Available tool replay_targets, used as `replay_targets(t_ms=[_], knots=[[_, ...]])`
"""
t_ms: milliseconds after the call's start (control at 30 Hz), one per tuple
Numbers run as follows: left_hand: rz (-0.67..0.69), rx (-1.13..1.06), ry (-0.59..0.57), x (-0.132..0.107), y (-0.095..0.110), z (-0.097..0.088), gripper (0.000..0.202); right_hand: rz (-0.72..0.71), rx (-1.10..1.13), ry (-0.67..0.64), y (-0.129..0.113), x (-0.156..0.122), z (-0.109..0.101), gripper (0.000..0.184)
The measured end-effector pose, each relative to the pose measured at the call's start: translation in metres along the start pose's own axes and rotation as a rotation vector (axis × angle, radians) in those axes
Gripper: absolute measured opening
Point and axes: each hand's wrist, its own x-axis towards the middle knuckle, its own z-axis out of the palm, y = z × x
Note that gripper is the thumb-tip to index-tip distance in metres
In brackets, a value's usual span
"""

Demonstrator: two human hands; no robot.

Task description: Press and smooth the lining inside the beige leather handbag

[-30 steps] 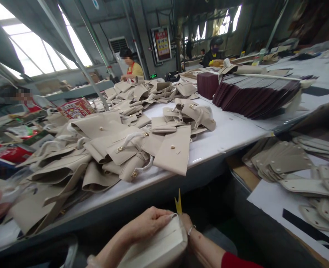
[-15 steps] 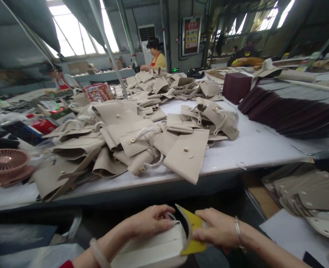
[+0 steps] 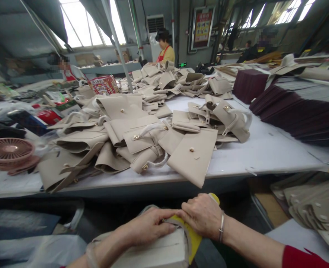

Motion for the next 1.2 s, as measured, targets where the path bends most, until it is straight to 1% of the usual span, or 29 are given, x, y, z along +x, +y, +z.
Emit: replay_targets(t_ms=[233, 367, 500, 633, 767, 933, 1100, 1200], knots=[[0.008, 0.016, 0.030, -0.001, -0.002, 0.000, 0.044, -0.040, -0.073, 0.001, 0.008, 0.006, -0.001, 0.045], [0.050, 0.040, 0.005, 0.000, -0.004, 0.000, 0.044, -0.067, -0.090, -0.008, 0.006, 0.007, 0.001, 0.044], [0.080, 0.070, 0.012, 0.001, -0.007, 0.002, 0.045, -0.072, -0.099, -0.003, 0.003, 0.006, 0.004, 0.045], [0.102, 0.139, 0.026, 0.000, -0.008, 0.006, 0.043, -0.034, -0.118, 0.020, -0.002, 0.003, 0.010, 0.049], [0.046, 0.229, 0.062, -0.001, -0.005, 0.009, 0.032, 0.018, -0.141, 0.031, -0.008, 0.000, 0.017, 0.048], [0.029, 0.286, 0.074, 0.000, -0.004, 0.011, 0.027, 0.072, -0.166, 0.049, -0.018, -0.006, 0.021, 0.046], [0.040, 0.311, 0.097, -0.001, -0.011, 0.015, 0.030, 0.145, -0.176, 0.087, -0.031, -0.011, 0.027, 0.046], [0.009, 0.305, 0.092, -0.002, -0.009, 0.017, 0.035, 0.161, -0.192, 0.130, -0.038, -0.014, 0.033, 0.044]])
